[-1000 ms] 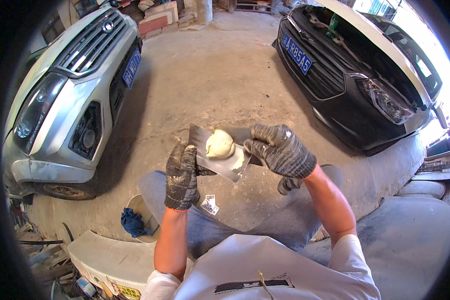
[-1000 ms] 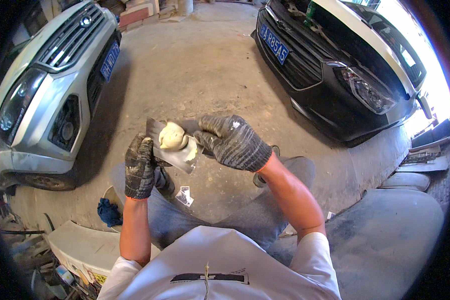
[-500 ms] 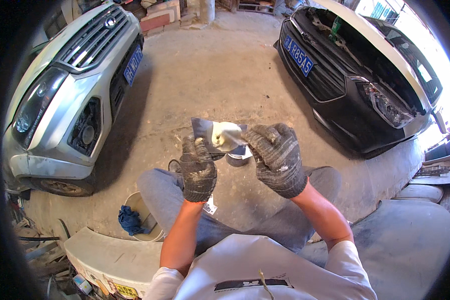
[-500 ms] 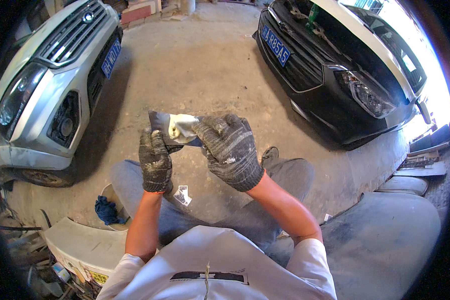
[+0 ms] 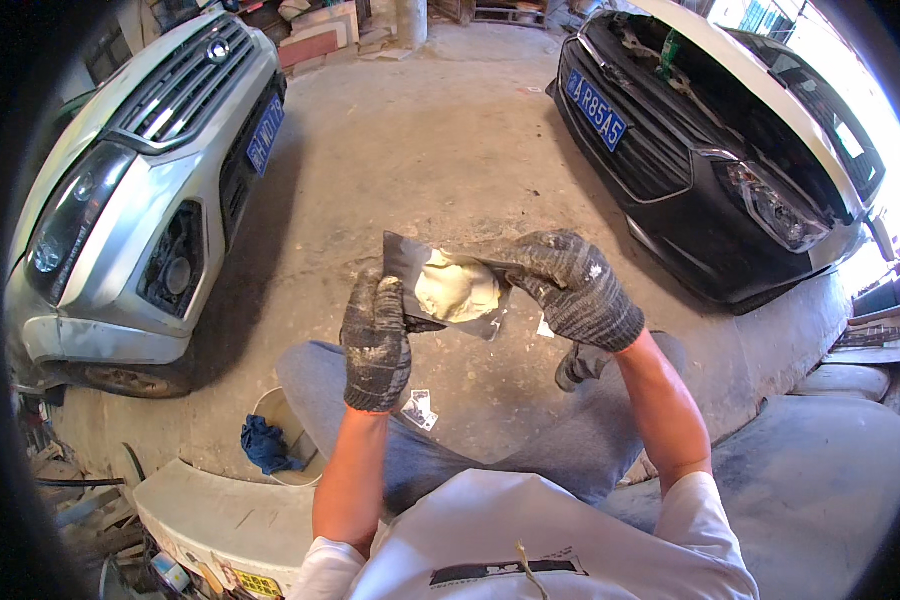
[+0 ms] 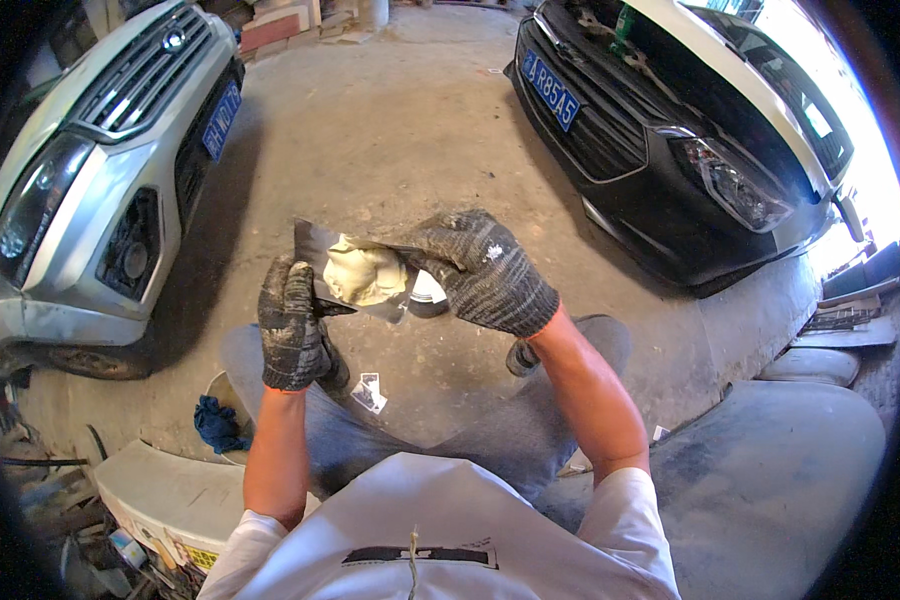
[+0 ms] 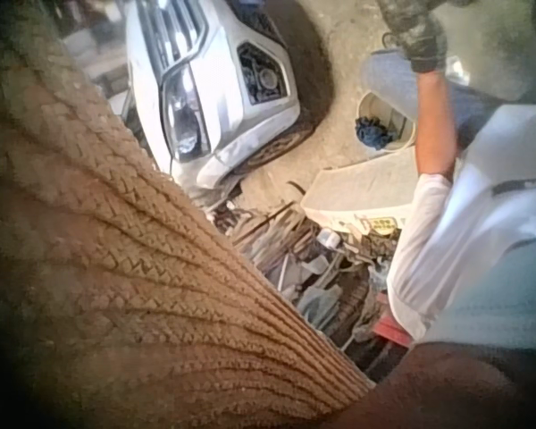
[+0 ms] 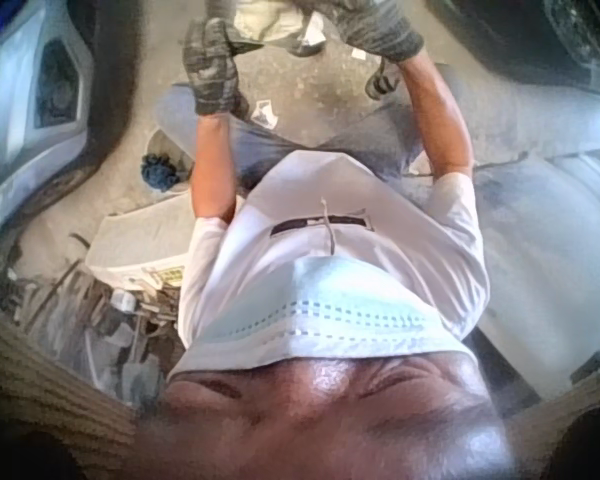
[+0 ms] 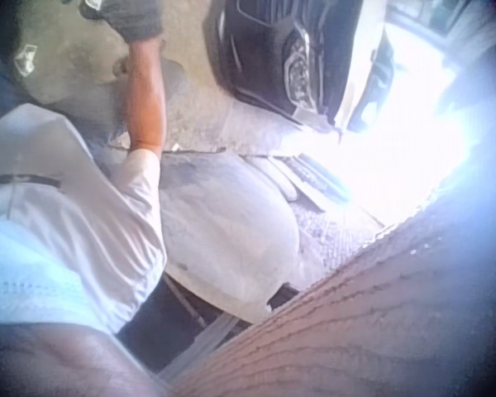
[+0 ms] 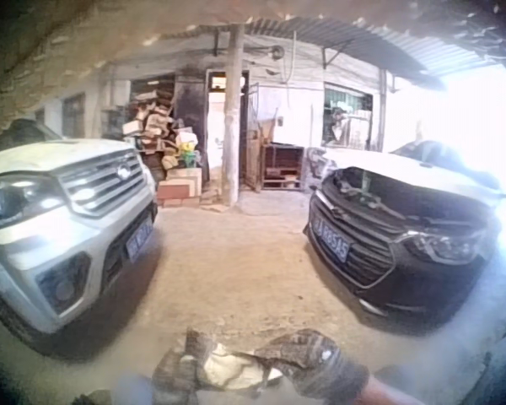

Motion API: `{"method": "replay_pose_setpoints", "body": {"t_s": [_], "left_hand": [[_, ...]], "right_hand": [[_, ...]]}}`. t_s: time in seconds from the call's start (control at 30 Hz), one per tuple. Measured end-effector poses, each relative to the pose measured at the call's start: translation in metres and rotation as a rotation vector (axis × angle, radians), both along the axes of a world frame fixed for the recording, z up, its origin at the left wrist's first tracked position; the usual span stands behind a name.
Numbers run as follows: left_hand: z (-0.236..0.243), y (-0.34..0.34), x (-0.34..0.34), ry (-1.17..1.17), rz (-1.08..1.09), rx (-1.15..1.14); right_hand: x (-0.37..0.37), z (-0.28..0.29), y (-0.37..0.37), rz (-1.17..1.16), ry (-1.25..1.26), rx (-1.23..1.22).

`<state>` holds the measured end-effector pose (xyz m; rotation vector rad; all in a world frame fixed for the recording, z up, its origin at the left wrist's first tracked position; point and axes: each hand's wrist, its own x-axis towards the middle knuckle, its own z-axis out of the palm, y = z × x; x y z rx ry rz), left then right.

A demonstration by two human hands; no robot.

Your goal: The person mixes a white filler compound with a hardener on a metal plate using a putty knife, then applies the mixture to the hood of a silver car to smooth out imperfections.

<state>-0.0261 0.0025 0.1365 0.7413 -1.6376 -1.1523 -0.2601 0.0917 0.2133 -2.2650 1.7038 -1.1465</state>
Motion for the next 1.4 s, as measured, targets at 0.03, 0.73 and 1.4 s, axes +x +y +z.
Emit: {"method": "replay_pose_setpoints", "body": {"t_s": [0.03,0.73,1.4], "left_hand": [[0.0,-0.001,0.004,-0.033,0.003,-0.068],[0.022,0.028,-0.001,-0.482,0.057,-0.332],[-0.005,0.0,-0.001,0.184,0.073,0.189]], "right_hand": [[-0.003,0.0,0.002,-0.011,0.099,-0.018],[0.046,-0.049,-0.008,-0.281,-0.933,0.448],[0.023,0.031,0.006,-0.07,0.291,0.008]]}}
